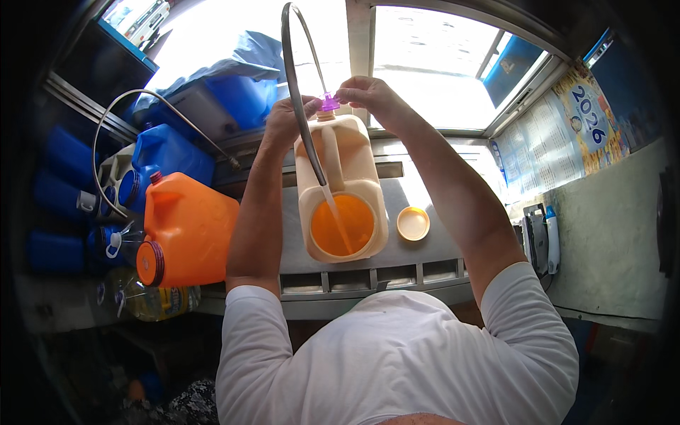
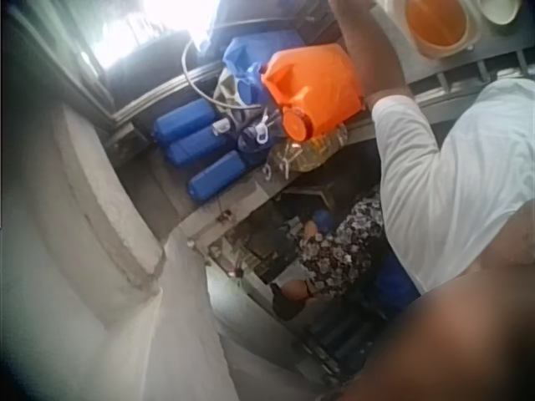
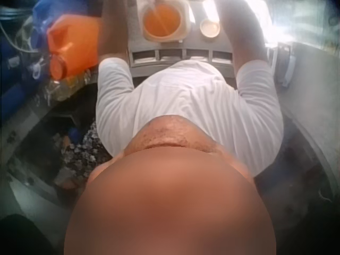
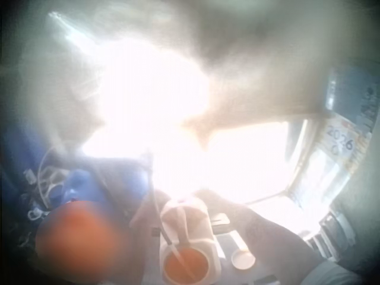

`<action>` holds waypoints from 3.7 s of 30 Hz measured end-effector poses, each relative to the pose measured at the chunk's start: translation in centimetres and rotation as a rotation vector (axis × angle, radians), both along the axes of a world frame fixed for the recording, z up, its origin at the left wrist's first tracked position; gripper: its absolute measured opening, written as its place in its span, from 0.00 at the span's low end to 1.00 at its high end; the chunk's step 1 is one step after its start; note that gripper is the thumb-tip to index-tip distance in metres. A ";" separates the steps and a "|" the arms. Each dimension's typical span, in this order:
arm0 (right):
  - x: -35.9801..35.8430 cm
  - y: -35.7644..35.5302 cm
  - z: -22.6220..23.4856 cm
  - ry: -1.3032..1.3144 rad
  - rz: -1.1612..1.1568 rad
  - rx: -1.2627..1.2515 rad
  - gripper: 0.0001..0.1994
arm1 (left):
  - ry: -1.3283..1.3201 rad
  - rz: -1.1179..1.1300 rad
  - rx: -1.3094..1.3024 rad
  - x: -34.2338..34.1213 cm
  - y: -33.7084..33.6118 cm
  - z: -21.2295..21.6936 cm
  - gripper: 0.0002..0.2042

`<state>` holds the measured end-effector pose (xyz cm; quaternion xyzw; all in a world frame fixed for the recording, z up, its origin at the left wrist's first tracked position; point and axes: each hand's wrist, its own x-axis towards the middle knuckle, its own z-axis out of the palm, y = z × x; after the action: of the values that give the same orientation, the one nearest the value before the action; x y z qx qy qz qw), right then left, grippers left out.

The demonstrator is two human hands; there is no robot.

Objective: The person fills a beige plastic container with water from a tap, then uses a handheld heat-sealing tool to seal its lid. They repeat the process with a blue plastic container, sealing its lid as well. The person also handles a clear plastic bottle, passing it through a service window.

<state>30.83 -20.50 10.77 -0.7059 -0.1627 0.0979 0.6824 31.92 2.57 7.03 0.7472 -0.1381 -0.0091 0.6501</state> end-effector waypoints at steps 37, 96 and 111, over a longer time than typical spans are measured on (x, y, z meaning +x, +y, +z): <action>-40.0 -49.0 -19.8 0.445 -1.284 -1.606 0.39 | 0.113 -0.010 -0.012 2.6 -0.4 -6.0 0.29; -8.3 -12.9 -1.2 0.321 -0.092 -0.096 0.36 | 0.138 -0.034 -0.118 2.2 -1.5 -5.5 0.11; -8.1 -12.3 0.3 0.293 -0.123 -0.155 0.37 | 0.122 -0.024 -0.075 2.5 -1.0 -6.1 0.15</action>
<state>22.76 -32.84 11.06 -0.7431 -0.0102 0.1698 0.6472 34.45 1.53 0.91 0.7187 -0.1075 -0.0574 0.6846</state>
